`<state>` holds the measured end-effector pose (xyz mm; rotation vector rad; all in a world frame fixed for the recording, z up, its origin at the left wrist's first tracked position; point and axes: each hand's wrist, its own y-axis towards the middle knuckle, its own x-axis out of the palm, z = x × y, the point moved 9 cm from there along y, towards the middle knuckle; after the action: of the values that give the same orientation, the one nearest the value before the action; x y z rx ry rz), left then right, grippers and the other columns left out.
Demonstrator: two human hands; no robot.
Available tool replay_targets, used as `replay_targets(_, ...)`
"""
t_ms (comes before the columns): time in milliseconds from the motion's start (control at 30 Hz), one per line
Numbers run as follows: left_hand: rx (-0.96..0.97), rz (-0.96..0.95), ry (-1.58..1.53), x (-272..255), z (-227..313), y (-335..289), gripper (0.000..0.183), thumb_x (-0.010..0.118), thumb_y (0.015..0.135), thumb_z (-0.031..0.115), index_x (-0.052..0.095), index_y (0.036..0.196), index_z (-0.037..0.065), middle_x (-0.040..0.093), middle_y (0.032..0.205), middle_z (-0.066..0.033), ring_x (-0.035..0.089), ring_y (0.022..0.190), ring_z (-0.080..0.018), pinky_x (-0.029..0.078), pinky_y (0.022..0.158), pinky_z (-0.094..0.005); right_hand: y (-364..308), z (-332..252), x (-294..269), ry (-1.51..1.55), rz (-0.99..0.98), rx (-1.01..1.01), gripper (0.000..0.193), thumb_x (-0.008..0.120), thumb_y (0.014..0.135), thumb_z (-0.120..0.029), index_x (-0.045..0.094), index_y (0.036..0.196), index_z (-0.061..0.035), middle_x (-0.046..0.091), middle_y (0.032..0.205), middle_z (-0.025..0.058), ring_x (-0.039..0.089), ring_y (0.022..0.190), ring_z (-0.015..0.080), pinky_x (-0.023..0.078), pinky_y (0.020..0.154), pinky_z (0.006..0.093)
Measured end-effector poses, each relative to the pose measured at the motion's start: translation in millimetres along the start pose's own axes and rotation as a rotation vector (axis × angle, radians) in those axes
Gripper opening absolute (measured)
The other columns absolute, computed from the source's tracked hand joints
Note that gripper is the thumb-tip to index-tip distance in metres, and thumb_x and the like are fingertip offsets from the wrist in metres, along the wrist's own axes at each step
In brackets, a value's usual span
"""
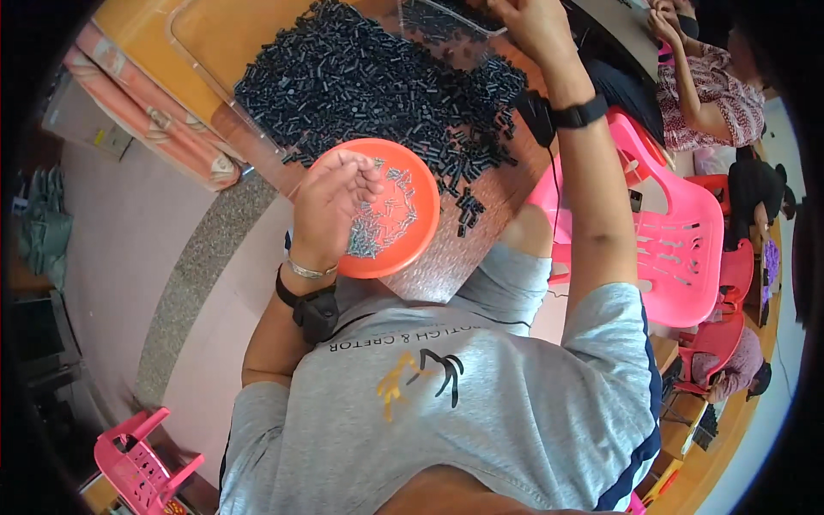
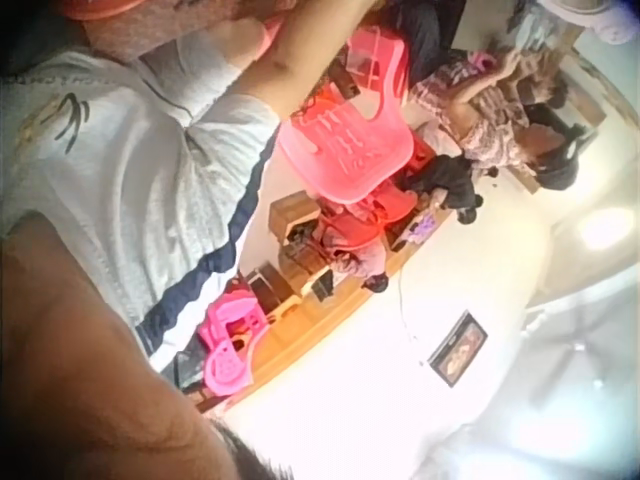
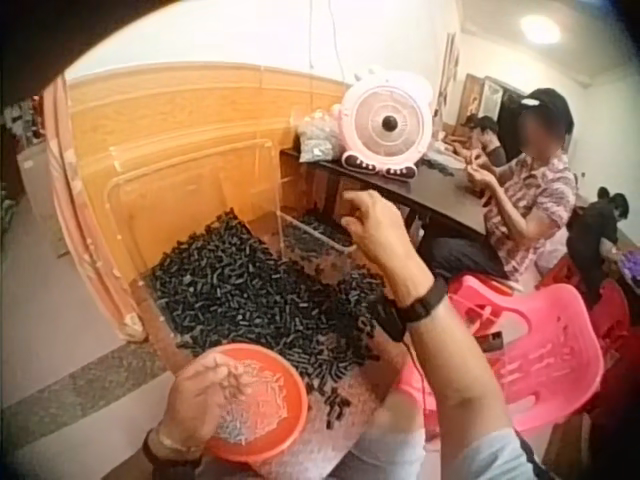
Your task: Assembling small black plastic components with tiny silver rings.
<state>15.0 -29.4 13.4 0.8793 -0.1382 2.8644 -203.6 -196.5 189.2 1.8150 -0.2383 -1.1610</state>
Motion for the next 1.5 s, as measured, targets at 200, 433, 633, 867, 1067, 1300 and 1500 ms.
replay_targets(200,-0.001,-0.004,-0.018,-14,-1,1,0.017,0.045,0.093,0.016,0.054,0.094,0.002,0.061,0.089,-0.0079,0.058,0.079,-0.0161,0.045,0.074,-0.0273,-102,29,68,0.269,-0.652,0.249,0.013,0.066,0.081,-0.010,0.066,0.092,-0.0027,0.067,0.078,0.0033,0.060,0.075,0.0101,0.048,0.070,0.0267)
replay_targets(433,-0.041,0.004,0.016,-12,-9,2,0.019,0.044,0.093,0.017,0.054,0.097,0.001,0.060,0.088,-0.0085,0.059,0.079,-0.0174,0.046,0.073,-0.0277,-157,9,101,0.158,-0.860,0.161,0.023,0.069,0.072,-0.019,0.068,0.092,-0.0078,0.066,0.084,0.0134,0.063,0.082,0.0315,0.050,0.072,0.0403)
replay_targets(633,-0.042,-0.023,0.015,-10,-10,2,0.019,0.046,0.093,0.018,0.053,0.097,0.000,0.059,0.089,-0.0103,0.059,0.081,-0.0191,0.047,0.071,-0.0279,-157,0,105,0.158,-0.732,0.053,0.018,0.068,0.074,-0.016,0.066,0.089,-0.0054,0.064,0.083,0.0133,0.062,0.078,0.0310,0.049,0.070,0.0387)
replay_targets(867,-0.070,0.028,0.018,-8,-14,4,0.020,0.044,0.093,0.017,0.056,0.095,0.001,0.061,0.086,-0.0077,0.059,0.076,-0.0160,0.046,0.071,-0.0268,-159,-28,70,0.759,-0.645,0.499,0.016,0.068,0.079,-0.001,0.066,0.095,-0.0010,0.058,0.076,-0.0028,0.054,0.072,0.0054,0.045,0.066,0.0209)
replay_targets(1067,-0.061,-0.072,0.224,25,-18,9,0.022,0.044,0.093,0.017,0.056,0.101,0.000,0.061,0.091,-0.0075,0.059,0.080,-0.0140,0.047,0.071,-0.0250,-151,-86,28,0.919,-0.589,0.473,0.014,0.070,0.078,-0.001,0.066,0.091,-0.0021,0.056,0.078,-0.0043,0.052,0.074,0.0031,0.043,0.066,0.0182)
replay_targets(1300,-0.014,-0.120,0.297,42,-21,4,0.022,0.044,0.094,0.020,0.055,0.102,0.001,0.060,0.092,-0.0060,0.057,0.079,-0.0101,0.046,0.071,-0.0224,-139,-126,2,0.713,-0.451,0.201,0.014,0.069,0.074,-0.003,0.066,0.087,-0.0029,0.061,0.076,0.0075,0.062,0.068,0.0177,0.049,0.060,0.0273)
replay_targets(1500,-0.063,-0.143,0.554,36,-22,-1,0.020,0.046,0.093,0.020,0.053,0.095,0.002,0.059,0.084,-0.0056,0.057,0.075,-0.0101,0.045,0.068,-0.0216,-143,-148,0,0.655,-0.471,0.020,0.017,0.067,0.073,0.000,0.066,0.090,-0.0031,0.062,0.078,0.0082,0.063,0.069,0.0197,0.050,0.061,0.0295)
